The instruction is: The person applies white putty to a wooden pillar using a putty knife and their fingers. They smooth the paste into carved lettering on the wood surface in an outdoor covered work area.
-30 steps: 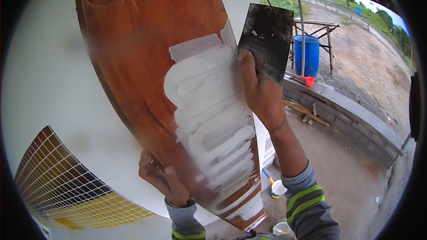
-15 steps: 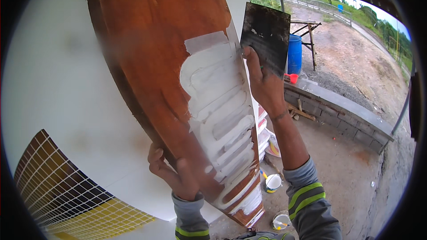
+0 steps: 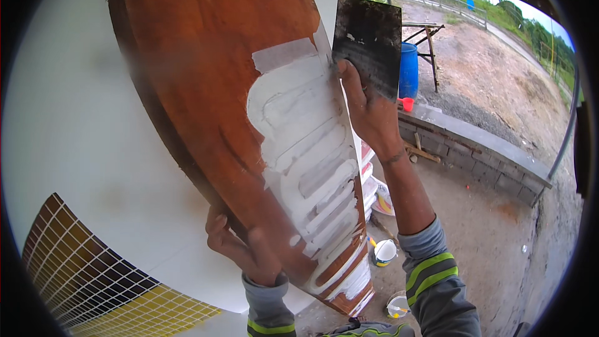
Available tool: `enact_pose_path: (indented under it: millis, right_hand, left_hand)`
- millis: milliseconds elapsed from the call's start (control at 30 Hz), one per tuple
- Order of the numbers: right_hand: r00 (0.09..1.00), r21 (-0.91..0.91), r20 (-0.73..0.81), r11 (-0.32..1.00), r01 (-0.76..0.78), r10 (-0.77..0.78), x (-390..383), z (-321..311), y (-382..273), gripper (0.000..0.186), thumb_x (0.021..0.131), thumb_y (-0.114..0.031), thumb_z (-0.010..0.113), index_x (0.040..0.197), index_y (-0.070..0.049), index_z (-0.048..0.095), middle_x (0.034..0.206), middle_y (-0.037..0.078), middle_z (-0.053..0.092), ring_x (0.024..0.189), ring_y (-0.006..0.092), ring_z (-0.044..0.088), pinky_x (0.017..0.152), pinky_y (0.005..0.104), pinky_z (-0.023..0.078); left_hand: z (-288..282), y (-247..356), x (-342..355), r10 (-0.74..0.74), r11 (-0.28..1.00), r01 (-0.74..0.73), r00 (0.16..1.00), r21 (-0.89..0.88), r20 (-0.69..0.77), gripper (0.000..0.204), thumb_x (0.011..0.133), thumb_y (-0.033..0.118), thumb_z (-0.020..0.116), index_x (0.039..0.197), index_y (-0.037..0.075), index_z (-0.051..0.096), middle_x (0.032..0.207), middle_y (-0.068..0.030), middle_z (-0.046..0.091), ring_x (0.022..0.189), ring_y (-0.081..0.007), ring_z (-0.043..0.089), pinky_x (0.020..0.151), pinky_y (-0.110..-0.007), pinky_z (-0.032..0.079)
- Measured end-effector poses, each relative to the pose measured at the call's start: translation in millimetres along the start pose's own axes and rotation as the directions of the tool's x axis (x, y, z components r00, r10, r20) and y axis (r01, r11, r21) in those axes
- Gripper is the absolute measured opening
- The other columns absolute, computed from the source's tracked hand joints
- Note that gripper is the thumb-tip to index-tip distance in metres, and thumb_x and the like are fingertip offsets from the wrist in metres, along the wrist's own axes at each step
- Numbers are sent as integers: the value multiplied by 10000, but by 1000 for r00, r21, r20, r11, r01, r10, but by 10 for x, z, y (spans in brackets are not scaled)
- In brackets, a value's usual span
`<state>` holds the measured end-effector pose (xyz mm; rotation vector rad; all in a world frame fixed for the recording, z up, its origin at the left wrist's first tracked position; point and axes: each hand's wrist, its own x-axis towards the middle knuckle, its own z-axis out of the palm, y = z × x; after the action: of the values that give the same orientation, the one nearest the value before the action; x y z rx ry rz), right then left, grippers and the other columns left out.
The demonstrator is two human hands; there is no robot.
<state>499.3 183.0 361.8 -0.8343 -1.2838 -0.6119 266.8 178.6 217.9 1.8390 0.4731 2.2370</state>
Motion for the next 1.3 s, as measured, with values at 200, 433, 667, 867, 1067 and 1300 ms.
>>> enact_pose_path:
  millis: [200,433,667,867,1067,1300]
  right_hand:
    - [999,17,-28,1000,26,-25,21,10,1,112,909,-55,582,970,13,647,784,168,667,646,332,643,598,380,488]
    - [993,54,34,992,-115,114,-21,1,-38,272,986,-237,592,1019,28,641,867,62,644,766,130,543,701,280,458]
    - [995,70,-5,992,-102,103,-25,85,6,251,993,-206,571,972,35,638,808,40,622,704,125,516,644,296,449]
    - [998,-145,-56,989,26,-34,70,111,11,216,981,-179,560,991,24,633,763,79,611,663,145,514,622,312,441]
    - [974,-59,-39,973,-223,221,94,116,-117,268,989,-233,549,1003,19,639,793,89,620,679,155,518,638,321,449]
    - [967,17,6,967,-254,254,-24,-96,-201,345,995,-302,560,989,34,641,840,74,628,748,129,519,691,293,452]
  left_hand:
    - [30,-10,5,-18,997,16,999,-74,-29,534,962,329,505,1337,42,256,1394,-240,292,1289,-351,359,1073,-497,333]
    - [32,-28,-5,-35,998,32,998,-57,-47,573,958,364,516,1333,23,249,1360,-233,305,1289,-363,360,1070,-504,335]
    - [58,-8,0,-54,997,51,997,-59,-50,586,947,375,527,1329,21,259,1350,-227,307,1290,-365,359,1071,-507,332]
    - [-29,-29,-11,6,1000,-6,1000,-3,2,498,949,222,476,1369,94,242,1402,-260,320,1279,-368,383,1058,-488,336]
    - [21,-23,-21,-45,999,44,998,-23,-32,559,944,345,516,1326,25,264,1349,-240,314,1291,-364,345,1070,-514,324]
    - [23,14,-2,-24,1000,24,999,9,-37,557,964,355,497,1336,11,263,1354,-239,316,1283,-352,358,1064,-492,342]
